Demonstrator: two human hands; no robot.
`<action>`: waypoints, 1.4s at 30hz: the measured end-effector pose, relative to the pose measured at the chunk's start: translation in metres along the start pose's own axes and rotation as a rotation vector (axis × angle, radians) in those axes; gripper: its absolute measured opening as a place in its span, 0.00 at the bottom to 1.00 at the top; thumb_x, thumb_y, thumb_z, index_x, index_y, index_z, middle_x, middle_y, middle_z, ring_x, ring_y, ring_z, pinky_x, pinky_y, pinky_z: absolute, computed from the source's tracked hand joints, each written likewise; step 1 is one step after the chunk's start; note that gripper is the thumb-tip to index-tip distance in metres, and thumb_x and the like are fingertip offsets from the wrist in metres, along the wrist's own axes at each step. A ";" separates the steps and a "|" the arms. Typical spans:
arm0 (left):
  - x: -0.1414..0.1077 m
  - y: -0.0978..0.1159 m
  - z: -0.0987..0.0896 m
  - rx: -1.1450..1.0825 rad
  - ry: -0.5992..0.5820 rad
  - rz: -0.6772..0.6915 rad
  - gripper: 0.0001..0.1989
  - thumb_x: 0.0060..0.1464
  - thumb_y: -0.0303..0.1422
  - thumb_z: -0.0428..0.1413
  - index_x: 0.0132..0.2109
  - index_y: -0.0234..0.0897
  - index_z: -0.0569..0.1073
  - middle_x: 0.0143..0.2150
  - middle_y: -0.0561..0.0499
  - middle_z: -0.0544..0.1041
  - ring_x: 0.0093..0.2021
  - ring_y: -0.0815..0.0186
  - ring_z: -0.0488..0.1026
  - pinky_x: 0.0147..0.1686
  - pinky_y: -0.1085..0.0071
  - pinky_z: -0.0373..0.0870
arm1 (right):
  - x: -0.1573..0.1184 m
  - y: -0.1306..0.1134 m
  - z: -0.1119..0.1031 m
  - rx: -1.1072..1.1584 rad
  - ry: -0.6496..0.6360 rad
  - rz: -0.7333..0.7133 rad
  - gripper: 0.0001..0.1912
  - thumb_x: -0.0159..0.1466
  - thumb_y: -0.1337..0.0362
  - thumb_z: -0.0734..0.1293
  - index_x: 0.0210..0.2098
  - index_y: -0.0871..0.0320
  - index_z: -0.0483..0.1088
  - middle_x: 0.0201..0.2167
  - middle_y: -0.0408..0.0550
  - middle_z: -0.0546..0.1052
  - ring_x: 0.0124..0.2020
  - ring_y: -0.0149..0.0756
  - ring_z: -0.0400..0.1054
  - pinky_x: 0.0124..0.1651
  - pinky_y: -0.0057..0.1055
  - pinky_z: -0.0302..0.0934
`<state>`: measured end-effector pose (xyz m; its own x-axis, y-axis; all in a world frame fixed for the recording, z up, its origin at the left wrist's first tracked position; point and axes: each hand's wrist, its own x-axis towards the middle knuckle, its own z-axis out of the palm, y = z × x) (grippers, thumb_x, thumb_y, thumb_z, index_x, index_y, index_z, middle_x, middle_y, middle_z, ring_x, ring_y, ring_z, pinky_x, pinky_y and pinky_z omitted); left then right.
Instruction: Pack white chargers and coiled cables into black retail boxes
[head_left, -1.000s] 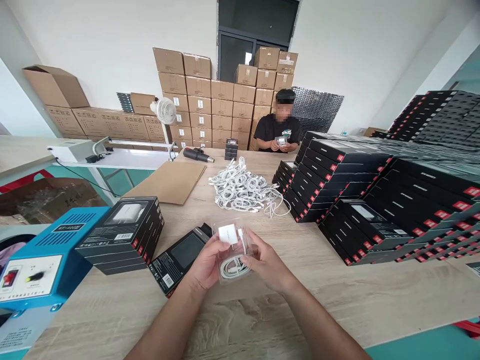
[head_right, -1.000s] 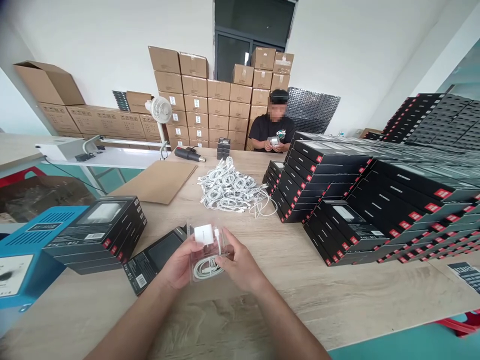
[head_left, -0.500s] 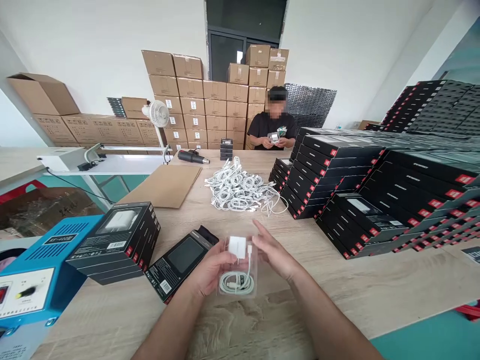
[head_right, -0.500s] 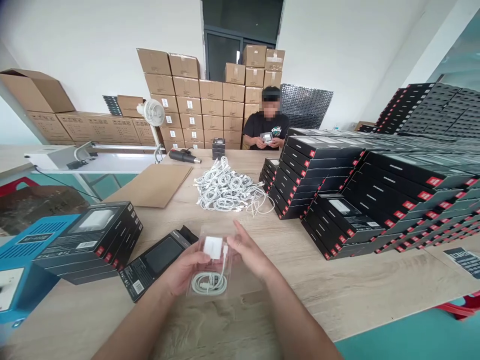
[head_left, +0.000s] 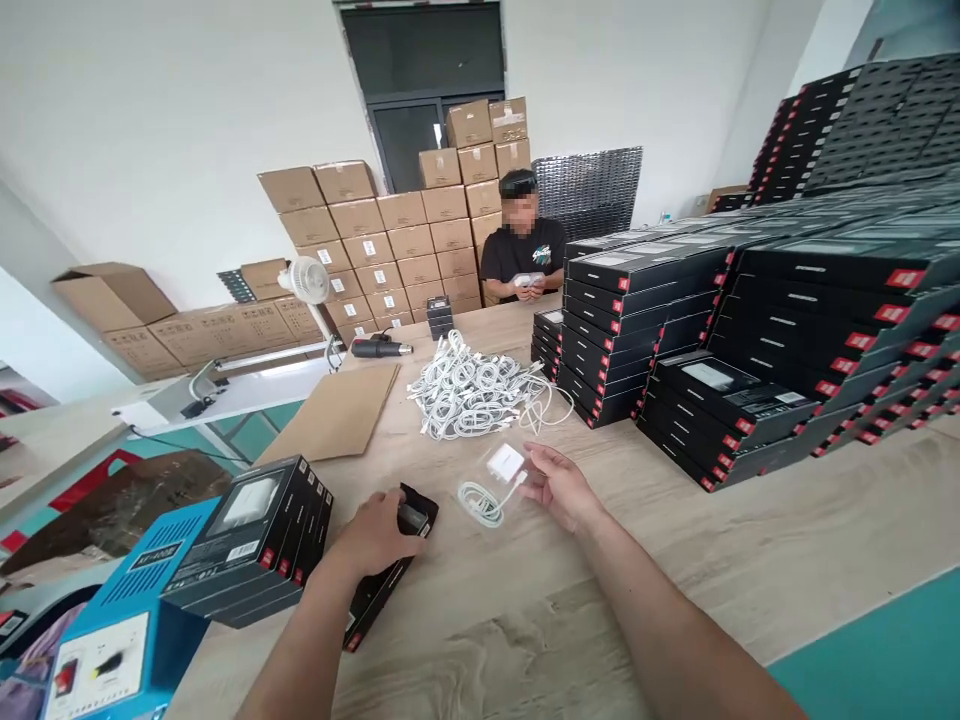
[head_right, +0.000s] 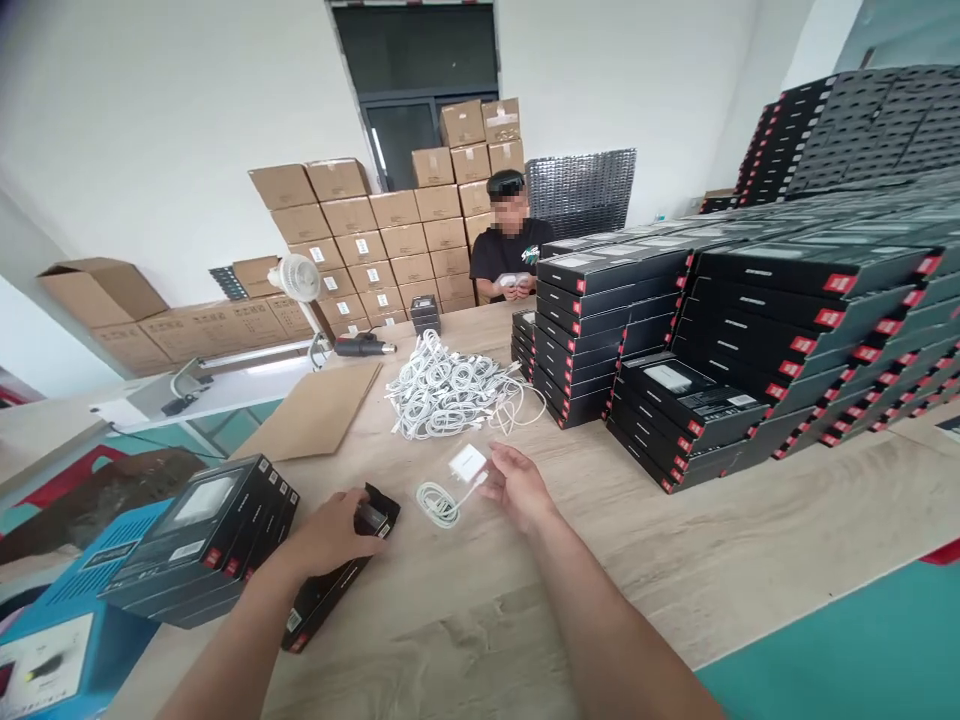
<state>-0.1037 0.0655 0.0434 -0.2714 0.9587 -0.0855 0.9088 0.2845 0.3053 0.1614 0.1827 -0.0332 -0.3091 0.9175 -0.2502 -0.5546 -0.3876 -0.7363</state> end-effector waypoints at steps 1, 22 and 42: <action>0.000 0.003 -0.001 0.018 -0.038 -0.003 0.36 0.35 0.43 0.64 0.53 0.32 0.73 0.53 0.34 0.76 0.52 0.42 0.74 0.47 0.55 0.71 | -0.001 0.001 0.002 0.022 0.006 -0.003 0.14 0.58 0.62 0.74 0.44 0.54 0.73 0.29 0.43 0.78 0.31 0.35 0.76 0.33 0.33 0.73; -0.032 0.046 0.027 -0.071 0.331 0.407 0.47 0.43 0.33 0.62 0.69 0.39 0.52 0.62 0.37 0.66 0.63 0.46 0.64 0.61 0.49 0.62 | -0.055 -0.014 0.038 -0.300 -0.128 -0.333 0.37 0.54 0.47 0.74 0.60 0.55 0.70 0.37 0.48 0.79 0.37 0.40 0.73 0.37 0.37 0.74; -0.054 0.080 0.039 -0.695 0.455 0.363 0.50 0.44 0.31 0.65 0.69 0.41 0.48 0.69 0.37 0.58 0.68 0.47 0.58 0.66 0.50 0.57 | -0.060 -0.089 0.084 -0.761 -0.723 -0.086 0.21 0.49 0.73 0.72 0.44 0.56 0.76 0.30 0.42 0.79 0.30 0.36 0.75 0.26 0.27 0.72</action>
<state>-0.0040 0.0368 0.0355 -0.2390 0.8522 0.4654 0.6066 -0.2432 0.7569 0.1644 0.1542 0.1002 -0.8179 0.5709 0.0713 -0.0423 0.0639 -0.9971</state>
